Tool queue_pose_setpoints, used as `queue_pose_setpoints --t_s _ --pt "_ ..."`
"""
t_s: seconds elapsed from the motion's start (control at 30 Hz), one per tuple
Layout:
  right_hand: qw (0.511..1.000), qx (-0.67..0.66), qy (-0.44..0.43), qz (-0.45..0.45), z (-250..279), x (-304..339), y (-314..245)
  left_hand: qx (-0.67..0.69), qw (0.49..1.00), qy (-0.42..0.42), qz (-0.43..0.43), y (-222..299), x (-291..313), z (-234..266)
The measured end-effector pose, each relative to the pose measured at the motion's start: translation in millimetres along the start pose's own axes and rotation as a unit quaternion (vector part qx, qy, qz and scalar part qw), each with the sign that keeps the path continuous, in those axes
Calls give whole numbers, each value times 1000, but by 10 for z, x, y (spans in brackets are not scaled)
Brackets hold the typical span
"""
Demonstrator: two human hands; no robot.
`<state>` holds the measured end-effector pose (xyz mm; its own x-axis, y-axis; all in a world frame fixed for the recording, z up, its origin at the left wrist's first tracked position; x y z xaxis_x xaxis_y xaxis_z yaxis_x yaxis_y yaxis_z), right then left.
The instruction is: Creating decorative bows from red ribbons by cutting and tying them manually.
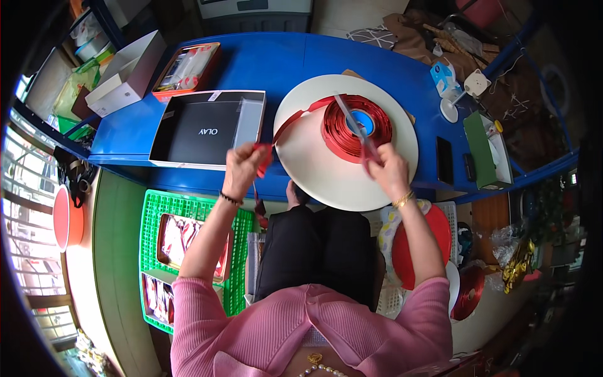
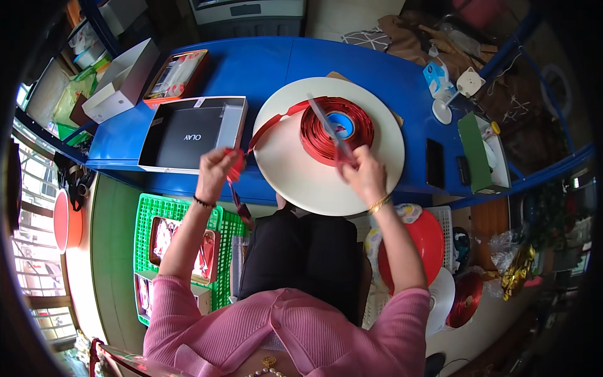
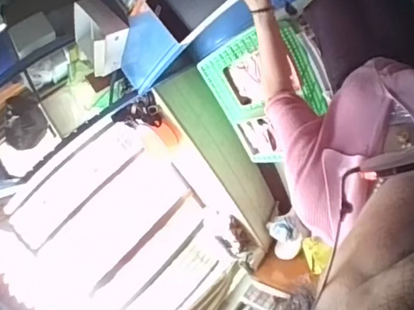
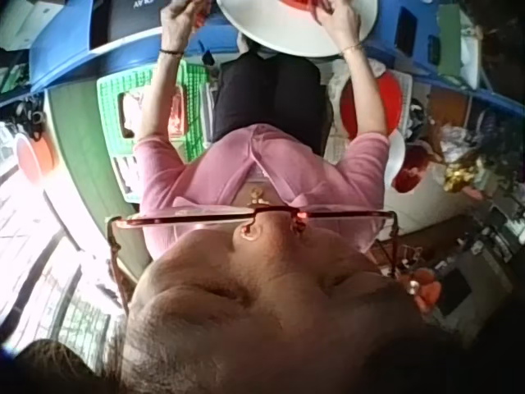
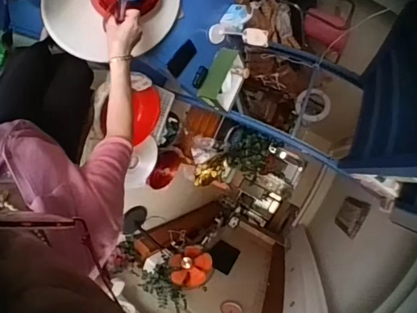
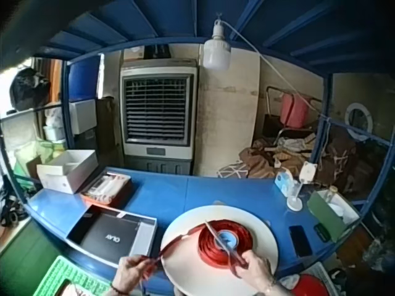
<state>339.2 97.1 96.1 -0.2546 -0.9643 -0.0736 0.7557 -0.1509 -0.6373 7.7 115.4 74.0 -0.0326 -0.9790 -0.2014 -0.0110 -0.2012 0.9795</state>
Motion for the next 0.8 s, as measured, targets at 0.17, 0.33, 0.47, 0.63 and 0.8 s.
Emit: queue_pose_setpoints --t_s 0.17,0.33,0.47,0.63,0.8 --pt "981 151 111 54 331 -445 123 -83 956 109 -260 1447 -383 90" --pt "967 151 158 133 218 -346 117 -22 975 97 -200 1603 -178 -13" --pt "954 -232 -37 184 -295 411 -594 124 984 94 -84 1276 112 -220" --pt "926 -286 -53 239 -774 1042 -1339 131 988 73 -39 1136 253 -395" --pt "907 -308 -32 286 -608 1208 -1566 201 975 89 7 932 226 -189"
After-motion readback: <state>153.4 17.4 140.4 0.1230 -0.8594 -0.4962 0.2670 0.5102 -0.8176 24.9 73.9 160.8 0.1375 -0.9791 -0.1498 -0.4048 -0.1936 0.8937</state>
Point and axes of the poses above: each hand's wrist, its own x-axis away from the middle knuckle, its own z-axis out of the back of the hand, y = z × x, the point moved 9 cm from there along -x, towards the middle knuckle, and after that the axes turned 11 degrees about -z, right-handed, at the moved point
